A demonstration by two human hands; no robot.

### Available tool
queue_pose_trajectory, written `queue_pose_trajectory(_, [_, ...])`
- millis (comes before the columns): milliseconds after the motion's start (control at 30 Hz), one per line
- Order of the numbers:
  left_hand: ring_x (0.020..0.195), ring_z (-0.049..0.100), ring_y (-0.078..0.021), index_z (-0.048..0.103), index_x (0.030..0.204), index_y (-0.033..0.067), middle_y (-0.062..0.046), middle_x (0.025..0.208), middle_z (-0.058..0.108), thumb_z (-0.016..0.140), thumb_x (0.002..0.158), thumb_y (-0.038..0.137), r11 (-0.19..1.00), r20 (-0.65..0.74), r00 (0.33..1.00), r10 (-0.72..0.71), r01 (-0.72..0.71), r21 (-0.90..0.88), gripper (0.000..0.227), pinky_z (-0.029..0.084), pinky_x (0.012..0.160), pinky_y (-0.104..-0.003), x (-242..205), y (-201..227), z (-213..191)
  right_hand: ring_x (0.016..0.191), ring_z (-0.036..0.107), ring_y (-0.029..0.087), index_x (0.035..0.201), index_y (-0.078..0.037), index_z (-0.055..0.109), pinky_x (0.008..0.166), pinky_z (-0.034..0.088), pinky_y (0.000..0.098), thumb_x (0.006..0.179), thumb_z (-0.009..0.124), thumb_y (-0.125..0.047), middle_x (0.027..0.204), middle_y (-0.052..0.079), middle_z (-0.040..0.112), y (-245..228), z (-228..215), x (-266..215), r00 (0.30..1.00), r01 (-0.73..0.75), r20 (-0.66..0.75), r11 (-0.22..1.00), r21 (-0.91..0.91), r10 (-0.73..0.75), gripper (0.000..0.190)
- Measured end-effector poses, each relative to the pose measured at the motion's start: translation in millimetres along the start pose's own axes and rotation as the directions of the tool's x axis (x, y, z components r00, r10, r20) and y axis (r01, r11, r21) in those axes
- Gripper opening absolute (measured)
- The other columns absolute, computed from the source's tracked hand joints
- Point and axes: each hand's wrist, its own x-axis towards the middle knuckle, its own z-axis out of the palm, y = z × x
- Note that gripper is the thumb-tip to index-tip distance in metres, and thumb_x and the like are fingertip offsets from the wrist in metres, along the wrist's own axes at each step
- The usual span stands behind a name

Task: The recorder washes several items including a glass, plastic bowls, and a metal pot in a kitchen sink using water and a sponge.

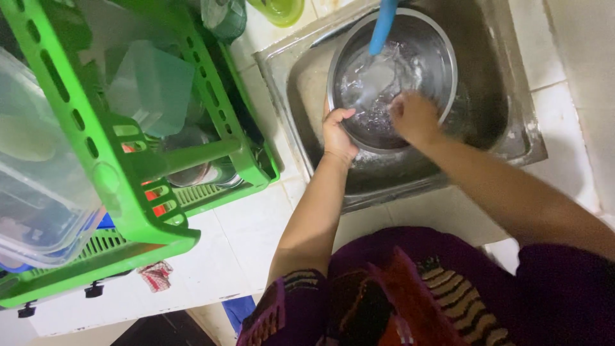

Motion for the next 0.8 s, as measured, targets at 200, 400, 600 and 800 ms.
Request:
queue_pose_trajectory(200, [0.114, 0.06, -0.0324, 0.051, 0.137, 0.0106, -0.013, 0.124, 0.061, 0.071, 0.096, 0.032, 0.993, 0.04, 0.995, -0.093, 0.095, -0.065, 0.05, 0.051, 0.099, -0.05, 38, -49, -47, 0.096, 0.068, 0.019, 0.118, 0.003, 0.067, 0.086, 0.056, 0.0328, 0.101, 0.061, -0.013, 0.108, 0.015, 0.072, -51, 44, -17, 0.988, -0.117, 0.049, 0.496, 0.861, 0.147, 0.024])
queue_pose_trajectory(400, [0.116, 0.057, -0.0384, 0.054, 0.128, 0.004, -0.02, 0.126, 0.06, 0.066, 0.104, 0.052, 0.951, 0.172, 0.948, -0.269, 0.29, -0.108, 0.055, 0.049, 0.102, -0.053, 30, -4, -20, 0.108, 0.069, 0.038, 0.154, 0.001, 0.038, 0.088, 0.057, 0.0426, 0.104, 0.057, -0.01, 0.132, 0.03, 0.063, -66, -12, -74, 0.798, 0.6, -0.086, 0.8, 0.015, -0.597, 0.054])
queue_pose_trajectory(600, [0.123, 0.059, -0.0407, 0.055, 0.14, 0.0035, -0.023, 0.137, 0.061, 0.055, 0.092, 0.057, 0.868, -0.035, 0.903, -0.429, 0.422, 0.26, 0.072, 0.044, 0.108, -0.054, 40, 41, -5, 0.087, 0.076, 0.03, 0.151, -0.02, 0.042, 0.07, 0.062, 0.0397, 0.093, 0.059, -0.012, 0.108, 0.015, 0.075, -38, -80, -111, 0.767, 0.631, 0.226, 0.646, -0.429, -0.6, 0.061])
queue_pose_trajectory(800, [0.142, 0.042, -0.037, 0.037, 0.155, 0.0057, -0.02, 0.154, 0.042, 0.044, 0.098, 0.061, 0.863, -0.024, 0.98, -0.196, 0.185, 0.47, 0.08, 0.032, 0.119, -0.052, 75, 26, 10, 0.092, 0.073, 0.025, 0.138, -0.009, 0.063, 0.076, 0.06, 0.0363, 0.107, 0.059, -0.019, 0.114, 0.017, 0.074, -31, -83, -96, 0.824, 0.545, -0.227, 0.836, 0.067, -0.519, 0.033])
